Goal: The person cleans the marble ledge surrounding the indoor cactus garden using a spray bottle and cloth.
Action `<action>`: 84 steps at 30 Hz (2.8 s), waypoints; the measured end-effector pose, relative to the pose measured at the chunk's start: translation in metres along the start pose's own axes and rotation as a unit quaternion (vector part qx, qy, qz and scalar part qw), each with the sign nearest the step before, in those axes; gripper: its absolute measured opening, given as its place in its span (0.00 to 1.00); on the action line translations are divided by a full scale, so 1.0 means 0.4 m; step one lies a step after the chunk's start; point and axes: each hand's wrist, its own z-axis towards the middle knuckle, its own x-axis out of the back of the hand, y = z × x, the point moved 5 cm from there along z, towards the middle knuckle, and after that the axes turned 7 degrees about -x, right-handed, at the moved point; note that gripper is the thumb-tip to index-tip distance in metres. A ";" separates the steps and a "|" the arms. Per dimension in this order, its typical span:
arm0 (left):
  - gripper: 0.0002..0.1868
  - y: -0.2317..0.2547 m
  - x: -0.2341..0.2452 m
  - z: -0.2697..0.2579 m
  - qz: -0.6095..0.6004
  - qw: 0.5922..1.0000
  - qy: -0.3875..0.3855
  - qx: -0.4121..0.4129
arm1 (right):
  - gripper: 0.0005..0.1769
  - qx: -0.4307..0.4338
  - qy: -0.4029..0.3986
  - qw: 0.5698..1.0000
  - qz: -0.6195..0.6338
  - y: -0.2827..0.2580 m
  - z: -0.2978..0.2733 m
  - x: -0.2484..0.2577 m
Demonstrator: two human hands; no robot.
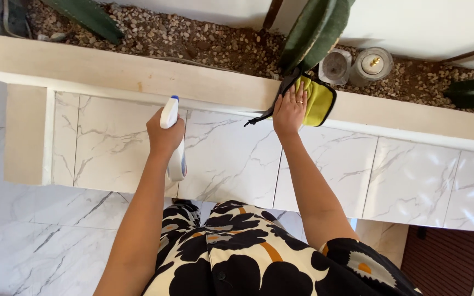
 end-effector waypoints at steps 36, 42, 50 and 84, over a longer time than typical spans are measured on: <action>0.11 -0.247 0.535 0.014 -0.054 0.993 -0.105 -0.023 | 0.22 0.185 -0.129 0.967 -0.117 -0.970 -0.029 -0.329; 0.12 -0.191 0.423 0.044 -0.025 0.990 -0.134 -0.033 | 0.26 0.197 -0.099 0.975 0.040 -0.916 -0.059 -0.275; 0.11 -0.092 0.353 0.072 -0.033 0.986 -0.150 -0.061 | 0.23 0.033 -0.033 0.989 -0.142 -0.286 -0.127 -0.197; 0.12 -0.101 0.273 0.039 0.005 0.980 -0.198 -0.019 | 0.23 0.086 -0.062 0.994 0.021 -0.792 0.059 -0.144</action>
